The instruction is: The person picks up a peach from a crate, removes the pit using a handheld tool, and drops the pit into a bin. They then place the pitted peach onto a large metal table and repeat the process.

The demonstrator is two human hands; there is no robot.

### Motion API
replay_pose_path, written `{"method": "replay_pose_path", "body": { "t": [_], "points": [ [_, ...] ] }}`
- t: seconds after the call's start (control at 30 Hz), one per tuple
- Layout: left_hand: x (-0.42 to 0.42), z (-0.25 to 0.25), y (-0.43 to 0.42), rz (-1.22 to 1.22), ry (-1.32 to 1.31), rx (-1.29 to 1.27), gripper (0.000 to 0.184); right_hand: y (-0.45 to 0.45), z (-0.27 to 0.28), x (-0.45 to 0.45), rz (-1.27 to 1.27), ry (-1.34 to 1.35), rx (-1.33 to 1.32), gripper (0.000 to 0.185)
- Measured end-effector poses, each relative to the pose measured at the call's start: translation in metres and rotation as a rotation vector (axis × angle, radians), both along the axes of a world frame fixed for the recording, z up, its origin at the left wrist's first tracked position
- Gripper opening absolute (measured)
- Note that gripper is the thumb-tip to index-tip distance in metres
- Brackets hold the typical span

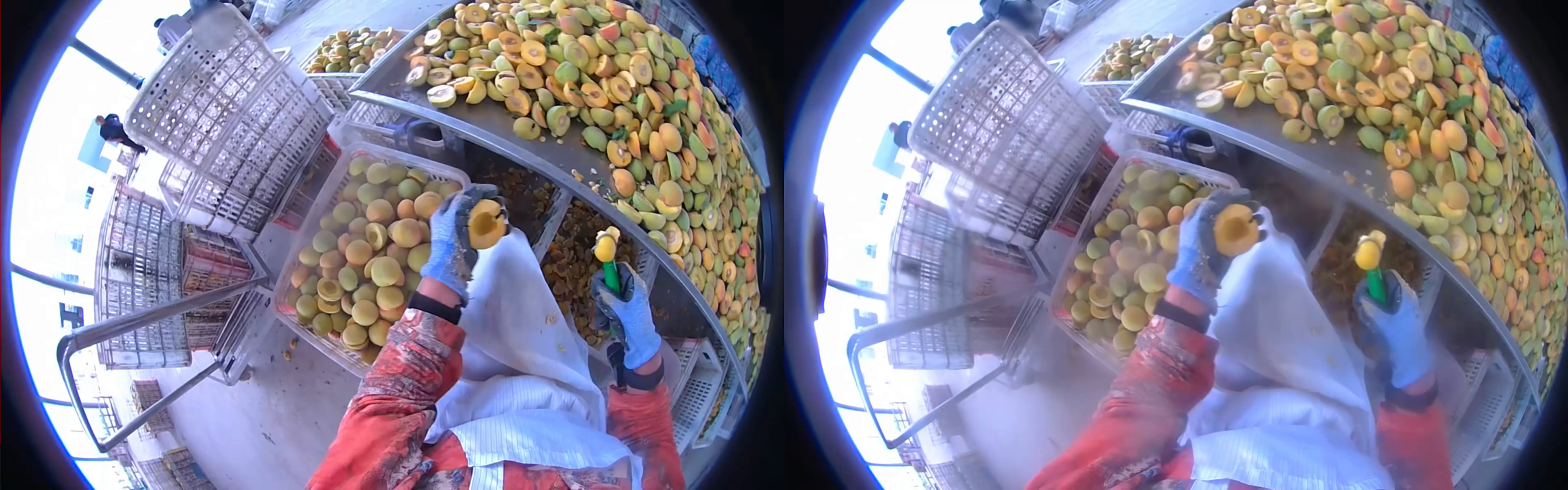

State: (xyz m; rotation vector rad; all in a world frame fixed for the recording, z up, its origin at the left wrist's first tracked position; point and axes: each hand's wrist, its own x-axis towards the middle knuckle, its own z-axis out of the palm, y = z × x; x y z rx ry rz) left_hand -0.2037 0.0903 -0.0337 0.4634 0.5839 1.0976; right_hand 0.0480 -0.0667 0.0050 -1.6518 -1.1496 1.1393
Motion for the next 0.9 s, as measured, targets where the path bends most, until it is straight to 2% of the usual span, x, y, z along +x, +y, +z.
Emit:
{"method": "replay_pose_path", "body": {
  "t": [0.03,0.1,0.17,0.2,0.23,0.27,0.3,0.33,0.37,0.4,0.43,0.47,0.5,0.57,0.6,0.63,0.67,0.73,0.77,0.83,0.87,0.9],
  "points": [
    [-0.027,0.01,0.0,0.22,0.164,0.005,0.015,-0.002,-0.019,0.017,0.004,-0.035,0.006,0.02],
    [-0.109,-0.058,0.039,0.419,0.846,0.25,0.019,-0.009,-0.048,0.041,-0.054,-0.185,-0.008,0.02],
    [-0.162,-0.083,0.066,0.648,1.088,0.203,0.023,-0.011,-0.053,0.043,-0.048,-0.245,-0.091,0.021],
    [-0.185,-0.093,0.075,0.612,1.145,0.187,0.038,-0.011,-0.033,0.032,-0.095,-0.165,-0.153,0.023],
    [-0.223,-0.129,0.096,0.472,1.766,0.407,0.052,-0.01,-0.015,0.021,-0.149,-0.086,-0.213,0.026],
    [-0.22,-0.124,0.093,0.225,2.199,0.242,0.06,-0.009,0.004,0.011,-0.207,-0.009,-0.271,0.028],
    [-0.215,-0.114,0.09,-0.18,2.194,0.052,0.064,-0.004,0.026,0.003,-0.201,-0.141,-0.277,0.031],
    [-0.216,-0.127,0.089,-0.149,2.25,0.055,0.064,-0.006,0.024,0.012,-0.101,-0.292,-0.169,0.035],
    [-0.217,-0.14,0.087,-0.117,2.305,0.055,0.065,-0.01,0.031,0.017,-0.093,-0.271,-0.135,0.039],
    [-0.206,-0.13,0.089,-0.155,2.304,0.029,0.063,-0.008,0.05,0.015,-0.138,-0.258,-0.198,0.042],
    [-0.196,-0.119,0.091,-0.193,2.301,0.004,0.062,-0.012,0.061,0.017,-0.205,0.024,-0.176,0.041],
    [-0.166,-0.078,0.082,-0.143,2.207,-0.145,0.059,-0.015,0.066,0.02,-0.253,0.308,-0.141,0.04],
    [-0.166,-0.084,0.088,-0.147,2.206,-0.124,0.059,-0.014,0.064,0.026,-0.269,0.307,-0.134,0.04],
    [-0.175,-0.106,0.1,0.185,2.028,0.279,0.049,-0.014,0.045,0.044,-0.262,0.692,-0.219,0.042],
    [-0.157,-0.106,0.107,0.239,1.734,0.37,0.045,-0.014,-0.025,0.058,-0.114,-0.257,-0.298,0.038],
    [-0.127,-0.097,0.119,0.286,1.433,0.458,0.04,-0.022,-0.033,0.05,-0.124,-0.444,-0.329,0.037],
    [-0.069,-0.055,0.11,0.21,1.366,0.614,0.034,-0.022,-0.037,0.048,-0.124,-0.641,-0.356,0.036],
    [0.037,0.005,0.083,0.08,0.947,0.644,0.039,-0.026,-0.038,0.051,-0.174,-0.571,-0.311,0.036],
    [0.083,0.027,0.073,-0.075,0.877,0.617,0.038,-0.032,-0.038,0.05,-0.243,-0.501,-0.273,0.036],
    [0.166,0.021,0.069,-0.271,0.786,0.715,0.036,-0.038,-0.023,0.057,-0.221,-0.444,-0.238,0.038],
    [0.212,0.039,0.054,-0.397,0.831,0.651,0.037,-0.044,-0.019,0.062,-0.174,-0.403,-0.221,0.041],
    [0.253,0.054,0.041,-0.48,0.926,0.717,0.04,-0.054,-0.022,0.065,-0.205,-0.393,-0.128,0.041]
  ]
}}
